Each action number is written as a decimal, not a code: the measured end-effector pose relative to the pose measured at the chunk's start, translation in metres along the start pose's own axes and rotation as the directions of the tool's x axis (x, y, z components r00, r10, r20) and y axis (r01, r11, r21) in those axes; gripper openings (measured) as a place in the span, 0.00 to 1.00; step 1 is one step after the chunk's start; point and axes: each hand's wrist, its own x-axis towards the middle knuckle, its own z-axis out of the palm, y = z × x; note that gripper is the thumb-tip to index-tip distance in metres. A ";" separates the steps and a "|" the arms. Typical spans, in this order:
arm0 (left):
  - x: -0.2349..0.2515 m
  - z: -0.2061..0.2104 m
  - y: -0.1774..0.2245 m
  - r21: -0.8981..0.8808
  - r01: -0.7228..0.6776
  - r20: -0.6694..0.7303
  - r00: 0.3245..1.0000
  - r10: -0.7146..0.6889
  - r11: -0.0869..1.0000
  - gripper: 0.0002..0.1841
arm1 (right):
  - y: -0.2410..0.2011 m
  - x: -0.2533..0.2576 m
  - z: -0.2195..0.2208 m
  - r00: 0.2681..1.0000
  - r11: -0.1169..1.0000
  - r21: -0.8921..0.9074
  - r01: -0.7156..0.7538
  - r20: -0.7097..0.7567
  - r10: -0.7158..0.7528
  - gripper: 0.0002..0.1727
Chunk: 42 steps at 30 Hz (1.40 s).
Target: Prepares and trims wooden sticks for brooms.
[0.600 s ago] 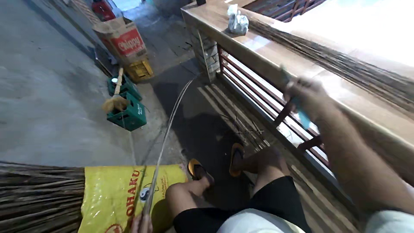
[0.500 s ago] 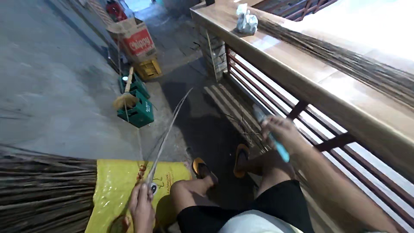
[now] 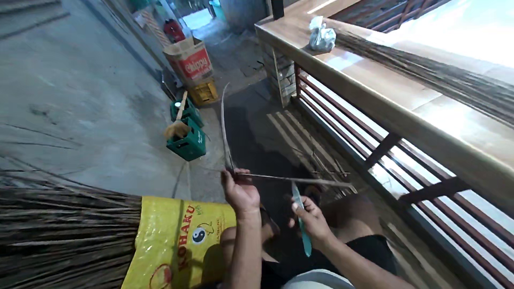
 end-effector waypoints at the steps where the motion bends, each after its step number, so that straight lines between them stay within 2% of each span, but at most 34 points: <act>1: -0.010 -0.009 -0.017 -0.011 0.069 -0.017 0.997 -0.070 0.998 0.17 | -0.003 0.005 -0.005 0.996 0.998 0.029 0.051 -0.069 -0.049 0.14; 3: -0.030 -0.026 -0.048 -0.001 0.190 -0.077 0.979 -0.190 0.982 0.16 | -0.011 0.014 -0.014 0.971 0.988 0.058 0.143 -0.204 -0.129 0.17; 6: -0.056 -0.046 -0.078 0.026 0.321 -0.155 0.937 -0.313 0.947 0.15 | -0.018 0.022 -0.028 0.927 0.975 0.033 0.218 -0.321 -0.196 0.11; 8: -0.068 -0.058 -0.089 0.122 0.433 -0.175 0.895 -0.410 0.893 0.17 | -0.021 0.023 -0.035 0.907 0.973 0.008 0.229 -0.365 -0.211 0.08; 9: -0.071 -0.064 -0.092 0.211 0.502 -0.183 0.863 -0.471 0.839 0.19 | -0.022 0.022 -0.039 0.901 0.970 -0.009 0.243 -0.370 -0.229 0.08; 11: -0.076 -0.080 -0.089 0.379 0.635 -0.136 0.758 -0.638 0.673 0.21 | -0.026 0.021 -0.052 0.884 0.947 -0.056 0.317 -0.344 -0.316 0.09; 12: -0.078 -0.088 -0.084 0.468 0.649 -0.104 0.714 -0.693 0.599 0.20 | -0.029 0.020 -0.061 0.868 0.928 -0.090 0.360 -0.331 -0.369 0.10; 13: -0.081 -0.095 -0.077 0.587 0.593 -0.048 0.705 -0.708 0.550 0.19 | -0.034 0.018 -0.068 0.851 0.913 -0.134 0.387 -0.329 -0.409 0.10; 14: -0.084 -0.102 -0.069 0.707 0.459 0.052 0.725 -0.687 0.538 0.17 | -0.041 0.015 -0.075 0.834 0.901 -0.169 0.399 -0.340 -0.434 0.11; 16: -0.082 -0.111 -0.056 0.811 0.012 0.366 0.768 -0.525 0.584 0.11 | -0.051 0.009 -0.089 0.803 0.872 -0.198 0.449 -0.339 -0.490 0.12; 17: -0.077 -0.112 -0.054 0.783 -0.234 0.526 0.744 -0.412 0.576 0.17 | -0.056 0.005 -0.094 0.794 0.856 -0.201 0.477 -0.320 -0.517 0.12; 19: -0.059 -0.107 -0.057 0.658 -0.584 0.742 0.608 -0.281 0.475 0.33 | -0.065 -0.001 -0.096 0.794 0.834 -0.188 0.518 -0.256 -0.551 0.12; 21: -0.047 -0.096 -0.067 0.587 -0.695 0.809 0.500 -0.309 0.415 0.39 | -0.071 -0.006 -0.090 0.806 0.826 -0.169 0.538 -0.182 -0.563 0.14; 22: -0.045 -0.092 -0.074 0.583 -0.691 0.811 0.466 -0.355 0.426 0.36 | -0.072 -0.009 -0.087 0.813 0.824 -0.157 0.545 -0.141 -0.565 0.15; 24: -0.047 -0.086 -0.082 0.613 -0.640 0.786 0.432 -0.443 0.463 0.22 | -0.075 -0.011 -0.079 0.819 0.820 -0.130 0.558 -0.077 -0.569 0.15; 26: -0.054 -0.081 -0.084 0.639 -0.623 0.760 0.418 -0.498 0.451 0.15 | -0.078 -0.010 -0.075 0.820 0.825 -0.131 0.549 -0.102 -0.562 0.12; 28: -0.062 -0.083 -0.089 0.648 -0.611 0.754 0.426 -0.501 0.455 0.15 | -0.080 -0.010 -0.075 0.813 0.840 -0.224 0.495 -0.223 -0.538 0.08; 31: -0.059 -0.094 -0.098 0.632 -0.627 0.775 0.502 -0.385 0.456 0.15 | -0.075 -0.013 -0.085 0.826 0.867 -0.329 0.374 -0.307 -0.472 0.15; 33: -0.052 -0.099 -0.099 0.636 -0.628 0.771 0.550 -0.322 0.450 0.13 | -0.066 -0.021 -0.087 0.895 0.891 -0.356 0.282 -0.237 -0.378 0.17; 36: -0.047 -0.103 -0.096 0.674 -0.591 0.735 0.600 -0.316 0.443 0.13 | -0.050 -0.038 -0.079 0.990 0.910 -0.409 0.073 -0.078 -0.115 0.17; 38: -0.046 -0.105 -0.093 0.693 -0.561 0.716 0.610 -0.341 0.452 0.14 | -0.038 -0.042 -0.074 1.000 0.900 -0.436 0.008 0.025 0.004 0.18; 42: -0.050 -0.105 -0.091 0.723 -0.503 0.682 0.628 -0.375 0.473 0.14 | -0.029 -0.037 -0.068 0.988 0.854 -0.518 -0.044 0.102 0.113 0.18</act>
